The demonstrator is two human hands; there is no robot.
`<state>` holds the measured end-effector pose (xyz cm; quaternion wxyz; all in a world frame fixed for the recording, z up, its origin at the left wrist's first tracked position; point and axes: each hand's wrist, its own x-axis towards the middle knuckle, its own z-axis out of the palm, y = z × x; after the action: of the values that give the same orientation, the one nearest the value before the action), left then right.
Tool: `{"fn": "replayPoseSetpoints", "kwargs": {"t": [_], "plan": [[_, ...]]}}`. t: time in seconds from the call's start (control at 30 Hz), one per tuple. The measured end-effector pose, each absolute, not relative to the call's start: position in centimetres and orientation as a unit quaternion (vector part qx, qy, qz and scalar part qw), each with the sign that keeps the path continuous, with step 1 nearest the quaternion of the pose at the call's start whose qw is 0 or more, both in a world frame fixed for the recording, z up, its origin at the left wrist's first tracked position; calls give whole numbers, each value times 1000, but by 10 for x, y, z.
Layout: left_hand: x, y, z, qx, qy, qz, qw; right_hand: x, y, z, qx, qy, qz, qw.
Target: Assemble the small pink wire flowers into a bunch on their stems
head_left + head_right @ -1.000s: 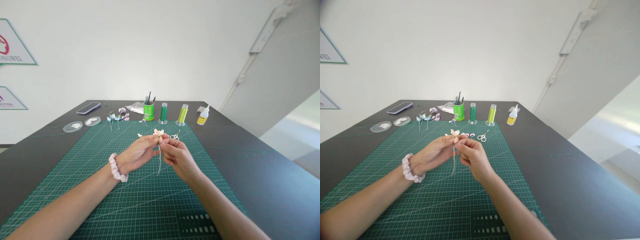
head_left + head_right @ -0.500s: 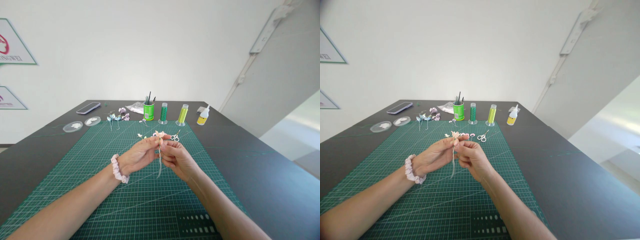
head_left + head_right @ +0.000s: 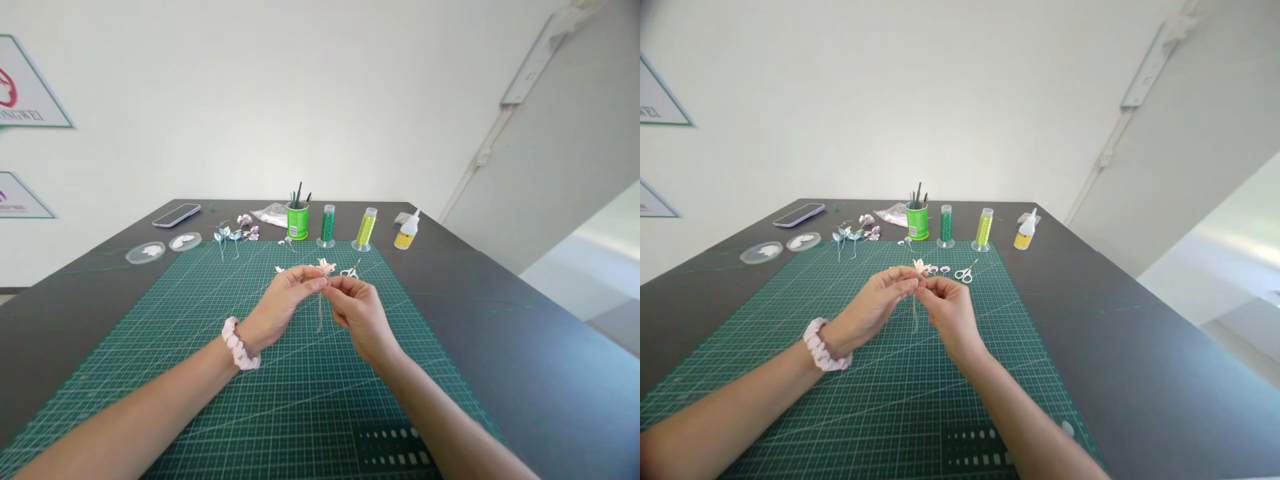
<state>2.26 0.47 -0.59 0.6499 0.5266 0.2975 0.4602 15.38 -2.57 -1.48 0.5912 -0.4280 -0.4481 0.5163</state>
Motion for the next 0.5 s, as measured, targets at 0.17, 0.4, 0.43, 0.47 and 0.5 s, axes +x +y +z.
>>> {"fn": "replayPoseSetpoints", "kwargs": {"t": [0.17, 0.4, 0.43, 0.47, 0.5], "plan": [[24, 3, -1, 548, 345, 485, 587, 152, -25, -17, -465, -490, 465, 572], [23, 6, 1, 548, 342, 473, 599, 156, -27, -16, -464, -497, 449, 579], [23, 6, 1, 547, 342, 469, 603, 157, -27, -16, -462, -496, 450, 581], [23, 6, 1, 545, 342, 465, 608, 158, -27, -16, -460, -496, 452, 582], [23, 6, 1, 543, 343, 460, 613, 159, -28, -16, -457, -496, 454, 582]]}}
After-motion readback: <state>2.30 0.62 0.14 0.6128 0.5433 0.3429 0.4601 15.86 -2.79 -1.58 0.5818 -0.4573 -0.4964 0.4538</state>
